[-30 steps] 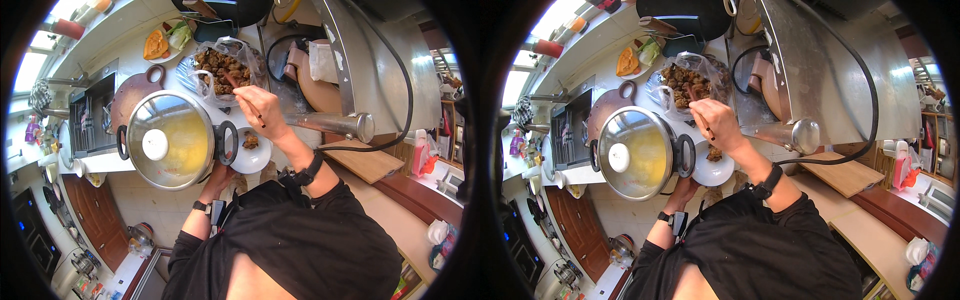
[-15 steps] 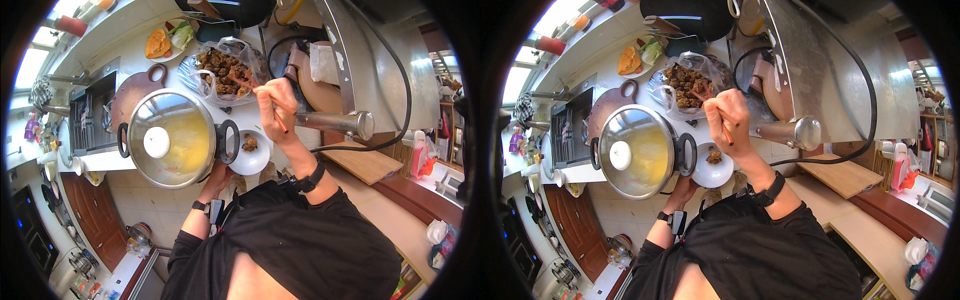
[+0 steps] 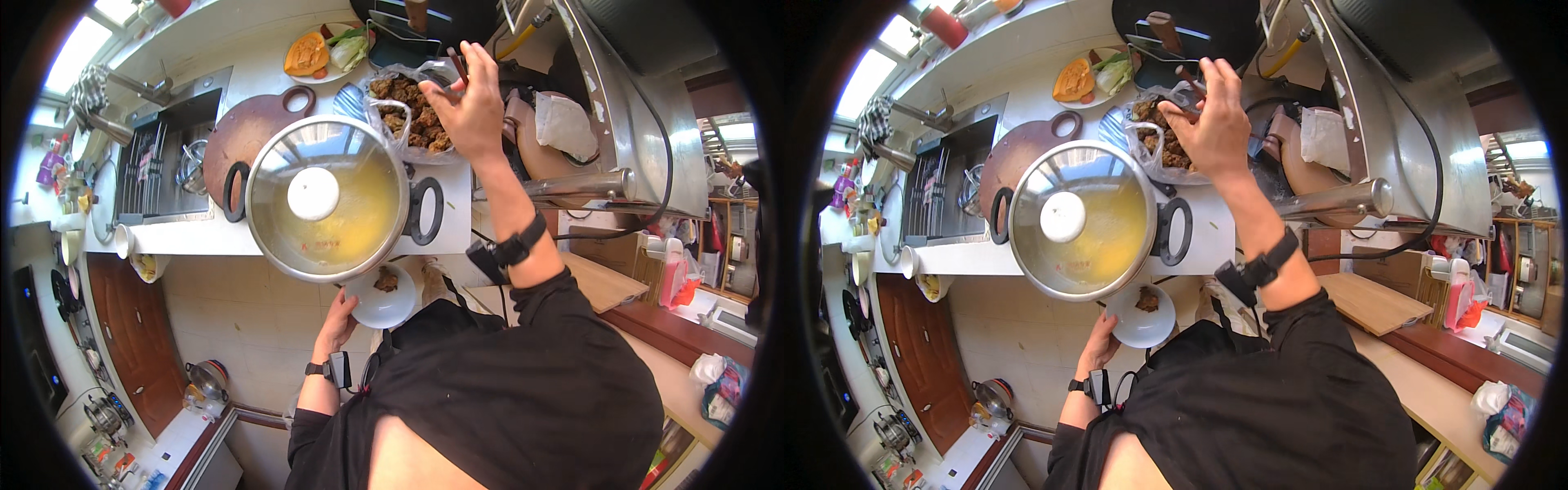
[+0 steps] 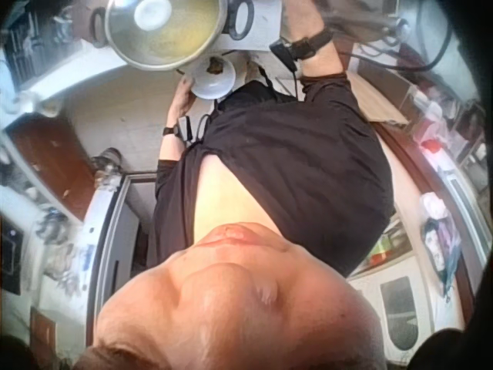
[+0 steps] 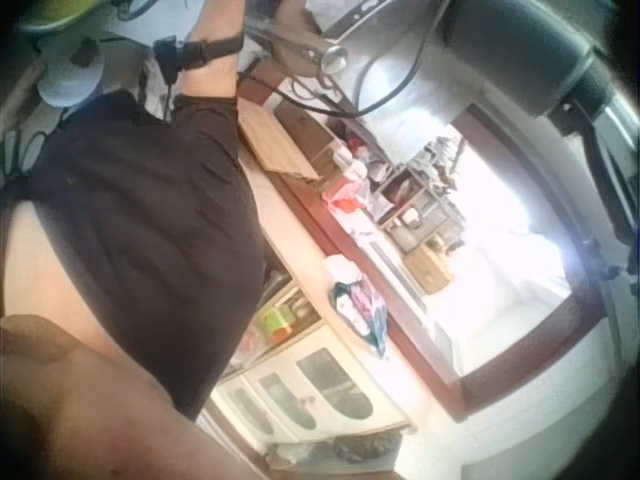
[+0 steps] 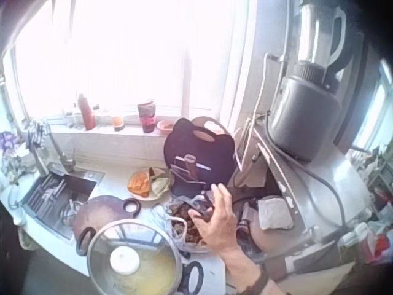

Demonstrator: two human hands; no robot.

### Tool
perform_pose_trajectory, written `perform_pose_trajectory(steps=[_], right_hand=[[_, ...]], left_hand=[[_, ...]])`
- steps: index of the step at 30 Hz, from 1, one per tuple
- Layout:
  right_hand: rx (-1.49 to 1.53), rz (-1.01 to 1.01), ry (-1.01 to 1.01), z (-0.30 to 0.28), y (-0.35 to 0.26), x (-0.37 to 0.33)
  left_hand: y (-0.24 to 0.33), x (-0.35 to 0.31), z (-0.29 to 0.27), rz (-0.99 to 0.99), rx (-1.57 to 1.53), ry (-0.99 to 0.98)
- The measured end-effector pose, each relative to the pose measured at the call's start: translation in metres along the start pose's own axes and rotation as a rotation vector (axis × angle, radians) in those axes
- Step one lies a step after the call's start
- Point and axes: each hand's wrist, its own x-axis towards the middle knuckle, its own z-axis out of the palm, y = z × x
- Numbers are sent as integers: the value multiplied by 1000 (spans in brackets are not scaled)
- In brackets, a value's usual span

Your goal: The person serves food from a plastic bag into a bowl using chopsticks, then moves to the dining area to plug in an electric cooker and arrange items on the table.

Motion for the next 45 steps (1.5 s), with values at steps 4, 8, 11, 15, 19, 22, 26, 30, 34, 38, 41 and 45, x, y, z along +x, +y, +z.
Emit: perform_pose_trajectory(steps=[4,8,11,15,19,22,26,30,34,38,41,45], right_hand=[[-341,181,-282,31,24,6],[-286,257,-608,59,39,16],[-413,240,-840,77,46,17],[-240,364,-820,80,56,34],[662,633,-359,51,56,60],[785,645,-87,31,37,69],[730,541,45,-6,8,84],[705,361,36,-41,-23,101],[743,241,67,-69,-51,116],[716,184,11,-104,-72,135],[712,77,-25,-131,-93,137],[535,-125,59,-149,-133,129]], left_hand=[[-6,-35,-28,47,-36,30],[-12,-65,-40,111,-64,127],[-21,-78,-37,218,-93,208],[-38,-83,-28,334,-220,264],[-50,-82,-20,368,-304,351],[-52,-82,-17,420,-320,382],[-51,-89,-17,487,-368,409],[-48,-94,-19,524,-396,445],[-41,-90,-26,614,-422,410],[-28,-88,-48,672,-439,398],[-8,-88,-79,695,-428,336],[26,-95,-128,727,-408,318]])
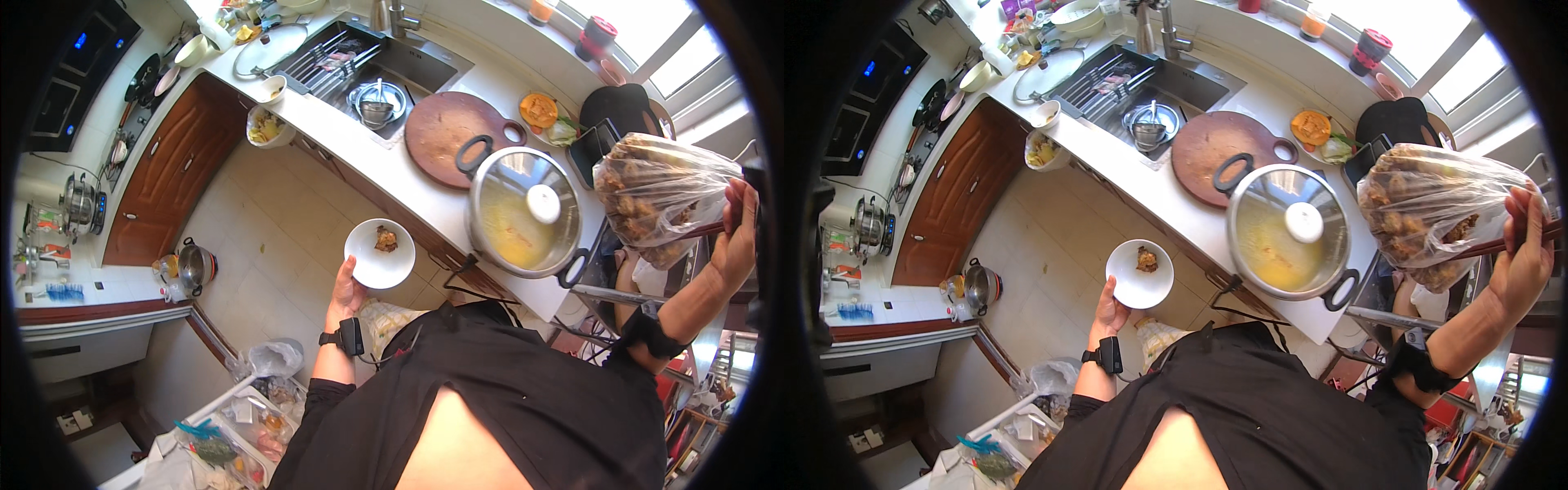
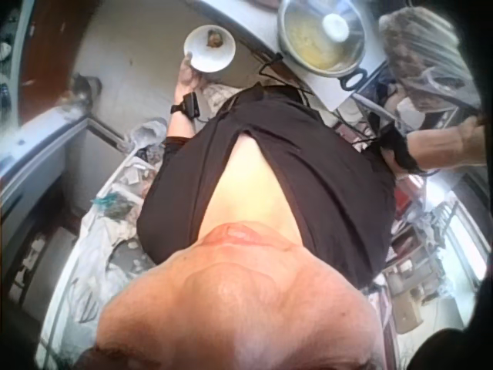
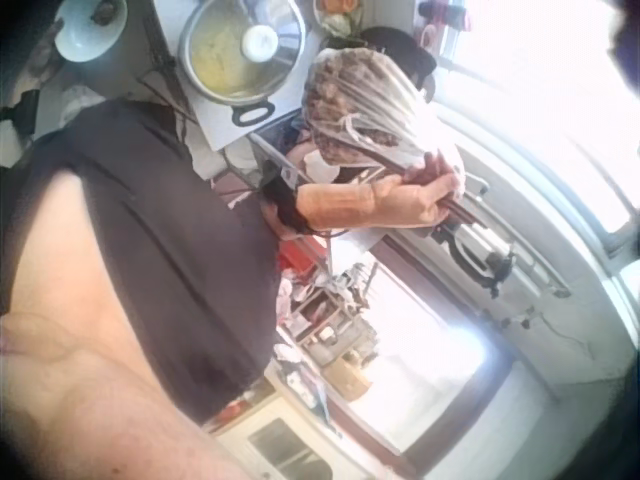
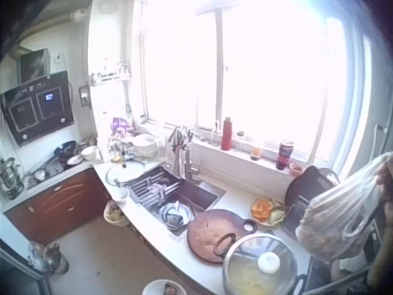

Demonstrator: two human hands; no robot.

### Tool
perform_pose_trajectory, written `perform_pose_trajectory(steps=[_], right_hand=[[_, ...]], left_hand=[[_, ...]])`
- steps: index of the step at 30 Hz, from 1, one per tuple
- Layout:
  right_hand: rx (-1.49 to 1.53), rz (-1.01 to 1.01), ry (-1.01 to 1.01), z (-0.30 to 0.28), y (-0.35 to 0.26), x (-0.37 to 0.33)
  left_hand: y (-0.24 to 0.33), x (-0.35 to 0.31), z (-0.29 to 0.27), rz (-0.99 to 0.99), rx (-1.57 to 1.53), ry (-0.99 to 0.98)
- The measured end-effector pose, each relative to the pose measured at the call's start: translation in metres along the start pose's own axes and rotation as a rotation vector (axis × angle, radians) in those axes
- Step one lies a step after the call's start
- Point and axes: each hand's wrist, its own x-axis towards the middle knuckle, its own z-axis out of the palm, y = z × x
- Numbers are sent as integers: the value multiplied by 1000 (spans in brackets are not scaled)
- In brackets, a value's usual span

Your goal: The person serves food from a plastic bag into a bowl using chopsticks, then moves to the dining area to plug in an electric cooker and arrange items on the table.

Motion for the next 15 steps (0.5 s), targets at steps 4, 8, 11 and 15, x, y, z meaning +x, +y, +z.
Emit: perform_pose_trajectory(steps=[4,8,11,15], right_hand=[[74,65,1,40,-45,-2],[318,223,-122,114,-88,-20],[367,296,36,175,-116,-41],[459,343,9,246,-139,-51]], left_hand=[[60,23,-33,-35,25,-9],[131,25,-70,-36,64,-93],[177,27,-96,-21,102,-11],[216,34,-123,-1,95,-14]])
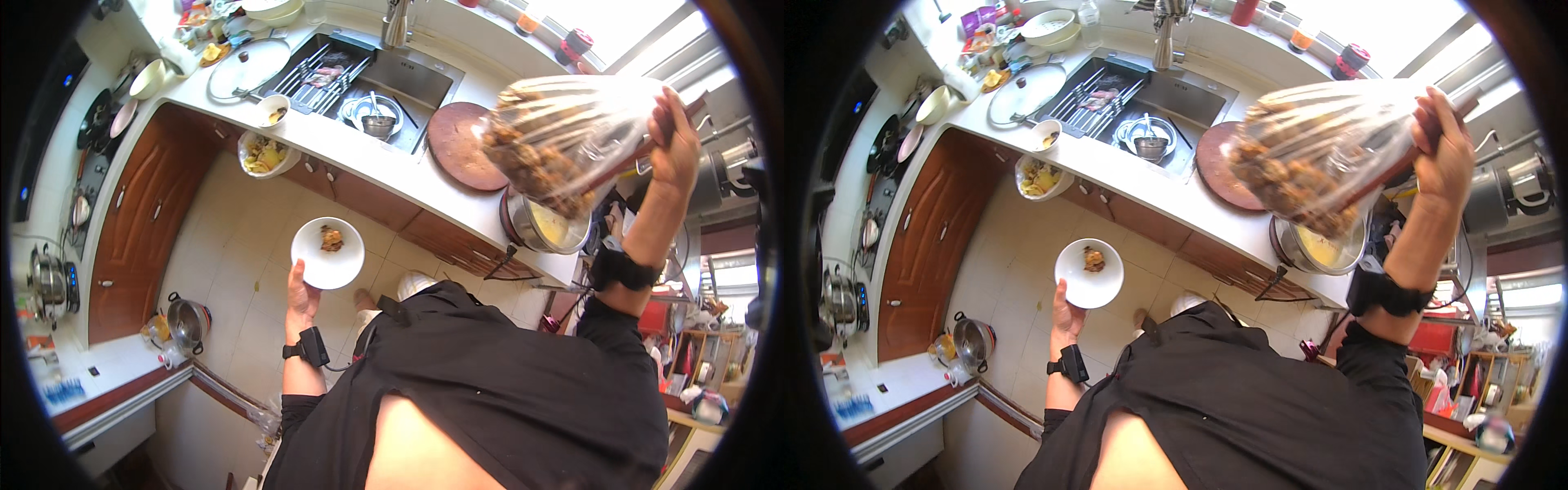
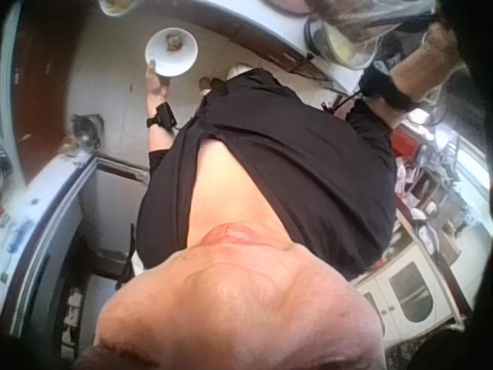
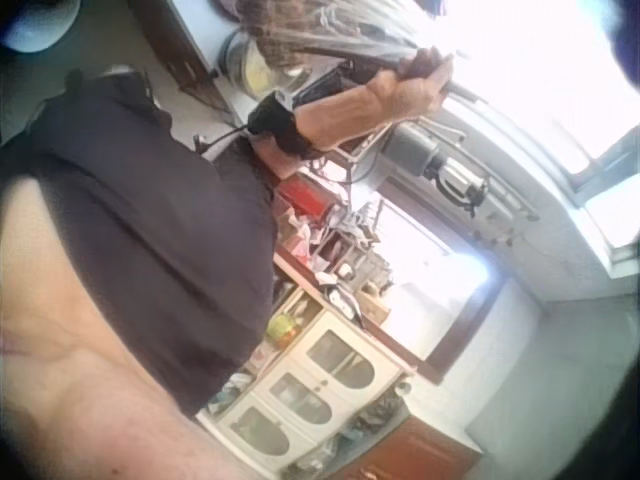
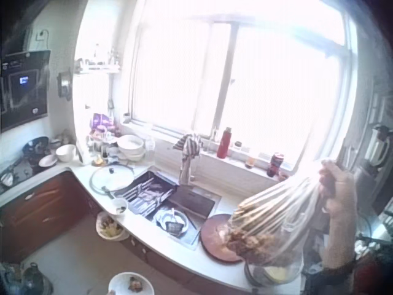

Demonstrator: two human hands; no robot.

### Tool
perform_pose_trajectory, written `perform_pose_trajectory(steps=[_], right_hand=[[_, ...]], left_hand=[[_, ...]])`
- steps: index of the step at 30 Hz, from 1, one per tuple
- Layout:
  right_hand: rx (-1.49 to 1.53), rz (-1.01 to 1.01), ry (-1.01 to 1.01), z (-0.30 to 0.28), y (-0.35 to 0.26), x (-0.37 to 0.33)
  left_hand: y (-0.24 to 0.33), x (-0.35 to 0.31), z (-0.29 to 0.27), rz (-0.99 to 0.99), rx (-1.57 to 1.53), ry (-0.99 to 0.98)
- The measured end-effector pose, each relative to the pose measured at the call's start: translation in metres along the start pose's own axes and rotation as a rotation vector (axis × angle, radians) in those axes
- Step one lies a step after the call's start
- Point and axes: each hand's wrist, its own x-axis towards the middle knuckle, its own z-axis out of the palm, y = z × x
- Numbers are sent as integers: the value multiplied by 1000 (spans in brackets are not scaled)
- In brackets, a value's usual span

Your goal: The person serves food from a plastic bag into a bowl using chopsticks, then moves to the dining area to plug in an electric cooker and arrange items on the table.

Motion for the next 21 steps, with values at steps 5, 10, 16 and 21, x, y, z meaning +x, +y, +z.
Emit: perform_pose_trajectory(steps=[5,10,16,21], right_hand=[[-22,81,20,58,44,9],[-17,217,68,74,108,12],[-183,214,116,64,186,34],[-266,272,220,48,231,54]], left_hand=[[24,21,-13,3,32,6],[45,61,-8,-57,91,-17],[71,132,24,-116,115,-137],[79,199,69,-209,160,-255]])
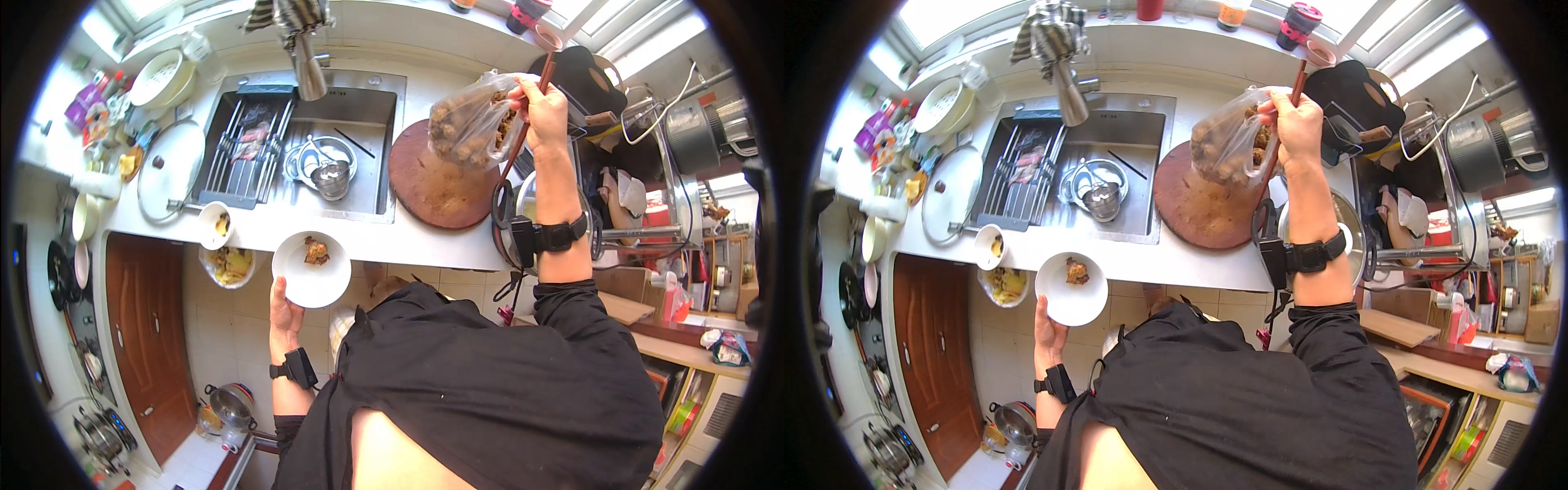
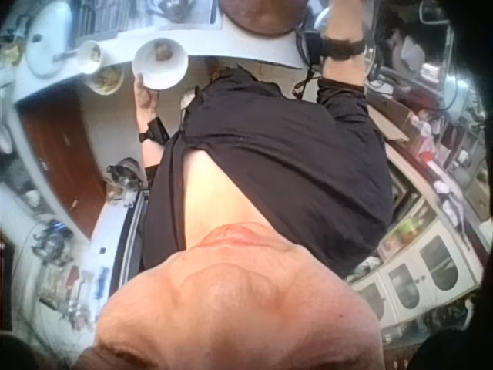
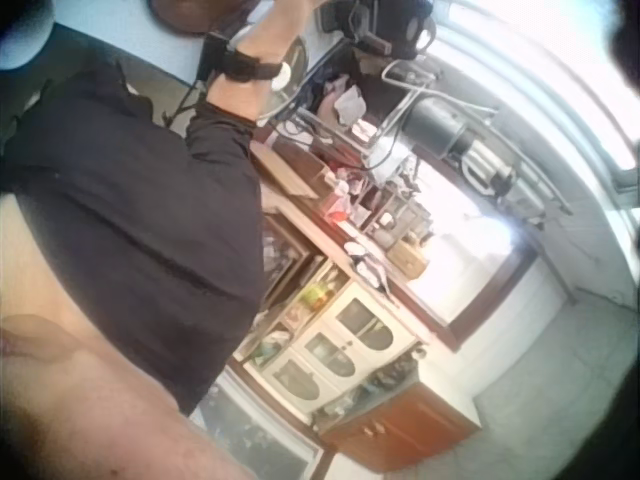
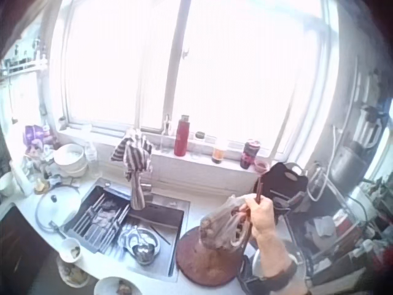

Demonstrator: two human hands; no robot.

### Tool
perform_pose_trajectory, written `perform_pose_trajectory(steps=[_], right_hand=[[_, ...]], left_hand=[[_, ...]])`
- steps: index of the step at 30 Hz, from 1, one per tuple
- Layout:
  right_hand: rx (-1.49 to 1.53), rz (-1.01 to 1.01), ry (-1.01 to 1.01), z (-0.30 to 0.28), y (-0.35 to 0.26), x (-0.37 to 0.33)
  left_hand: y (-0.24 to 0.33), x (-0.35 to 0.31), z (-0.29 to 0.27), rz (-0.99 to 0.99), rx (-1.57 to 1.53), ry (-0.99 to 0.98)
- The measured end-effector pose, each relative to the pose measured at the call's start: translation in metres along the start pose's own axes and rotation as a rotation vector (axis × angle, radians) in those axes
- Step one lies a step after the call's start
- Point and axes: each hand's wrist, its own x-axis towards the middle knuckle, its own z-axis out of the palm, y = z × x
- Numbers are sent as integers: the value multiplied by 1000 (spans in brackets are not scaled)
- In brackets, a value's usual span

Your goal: The person serves food from a plastic bag into a bowl using chopsticks, then moves to the dining area to plug in an electric cooker and arrange items on the table.

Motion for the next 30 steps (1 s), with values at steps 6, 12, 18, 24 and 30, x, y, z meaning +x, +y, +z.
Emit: perform_pose_trajectory(steps=[6,12,18,24,30], right_hand=[[-68,49,100,-9,37,27],[-98,239,131,-9,55,12],[-311,300,328,-19,50,-5],[-401,256,489,-12,35,-35],[-625,299,50,23,48,-41]], left_hand=[[18,89,50,-195,67,-199],[26,171,95,-346,192,-334],[31,223,111,-484,256,-496],[25,252,103,-580,281,-501],[23,262,109,-607,277,-499]])
